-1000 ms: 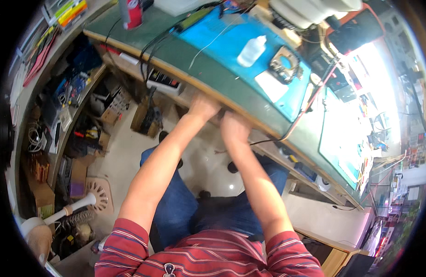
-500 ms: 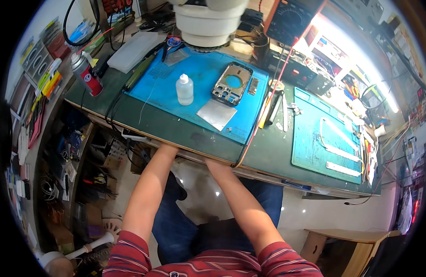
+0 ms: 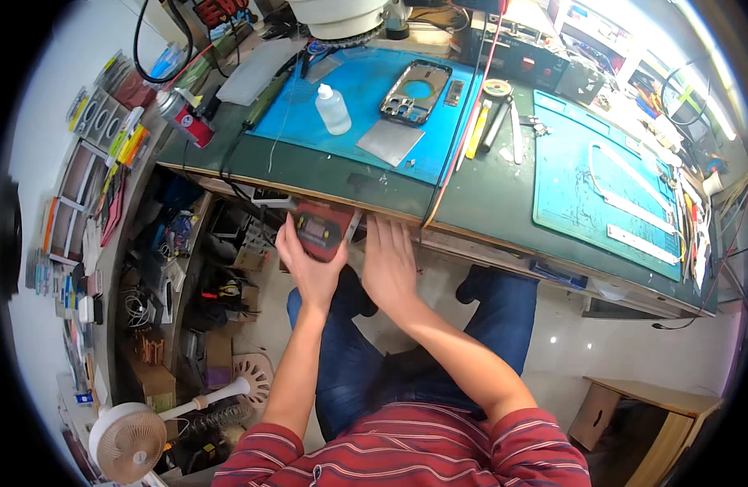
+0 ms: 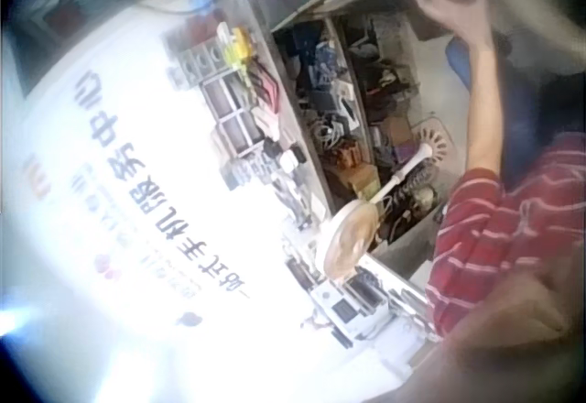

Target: The person sits at a workbench and uses a hot air gun to heat a red electronic device. They then use tweezers to handle small components and a flexible LED strip, placing them onto the device.

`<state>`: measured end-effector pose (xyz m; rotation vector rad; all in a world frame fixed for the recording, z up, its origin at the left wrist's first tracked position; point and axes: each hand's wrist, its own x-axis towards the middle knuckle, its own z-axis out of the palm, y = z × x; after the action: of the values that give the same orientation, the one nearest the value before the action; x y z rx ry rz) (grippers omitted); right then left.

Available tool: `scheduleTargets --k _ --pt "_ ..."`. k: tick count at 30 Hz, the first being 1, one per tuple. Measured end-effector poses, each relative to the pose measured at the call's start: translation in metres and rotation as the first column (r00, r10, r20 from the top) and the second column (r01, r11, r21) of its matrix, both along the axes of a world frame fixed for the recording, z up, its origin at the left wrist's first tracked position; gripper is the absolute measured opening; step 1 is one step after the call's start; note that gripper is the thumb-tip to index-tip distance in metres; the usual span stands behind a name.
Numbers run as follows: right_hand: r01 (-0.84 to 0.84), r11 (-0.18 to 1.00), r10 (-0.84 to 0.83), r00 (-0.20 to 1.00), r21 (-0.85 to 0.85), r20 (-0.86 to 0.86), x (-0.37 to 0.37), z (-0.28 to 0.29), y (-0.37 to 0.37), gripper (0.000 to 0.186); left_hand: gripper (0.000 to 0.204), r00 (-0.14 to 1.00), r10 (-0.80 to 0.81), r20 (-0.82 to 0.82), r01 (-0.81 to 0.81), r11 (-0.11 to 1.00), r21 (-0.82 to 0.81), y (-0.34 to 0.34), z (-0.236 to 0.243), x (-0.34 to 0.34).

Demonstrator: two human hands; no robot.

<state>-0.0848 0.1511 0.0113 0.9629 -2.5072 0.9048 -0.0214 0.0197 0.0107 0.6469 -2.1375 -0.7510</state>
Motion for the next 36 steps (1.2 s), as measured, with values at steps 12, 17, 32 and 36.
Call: scheduleTargets --k 12,17,32,36 --pt "0.149 0.639 0.747 0.113 -0.755 0.655 0.060 0.017 0.082 0.084 0.114 0.976 -0.176 0.128 0.201 0.954 -0.223 0.028 0.037 0.197" --pt "0.148 0.651 0.726 0.164 -0.745 0.667 0.067 0.034 0.139 0.071 0.113 0.921 -0.357 0.159 0.387 0.885 -0.260 0.053 0.066 0.192" --pt "0.390 0.638 0.391 0.579 -0.664 0.715 0.062 0.033 0.329 0.050 0.106 0.661 -0.750 0.028 0.749 0.657 -0.084 0.131 0.164 -0.056" --pt "0.528 0.615 0.290 0.540 -0.586 0.790 0.071 0.017 0.354 0.047 0.107 0.544 -0.822 0.170 0.837 0.544 -0.048 0.124 0.168 -0.116"
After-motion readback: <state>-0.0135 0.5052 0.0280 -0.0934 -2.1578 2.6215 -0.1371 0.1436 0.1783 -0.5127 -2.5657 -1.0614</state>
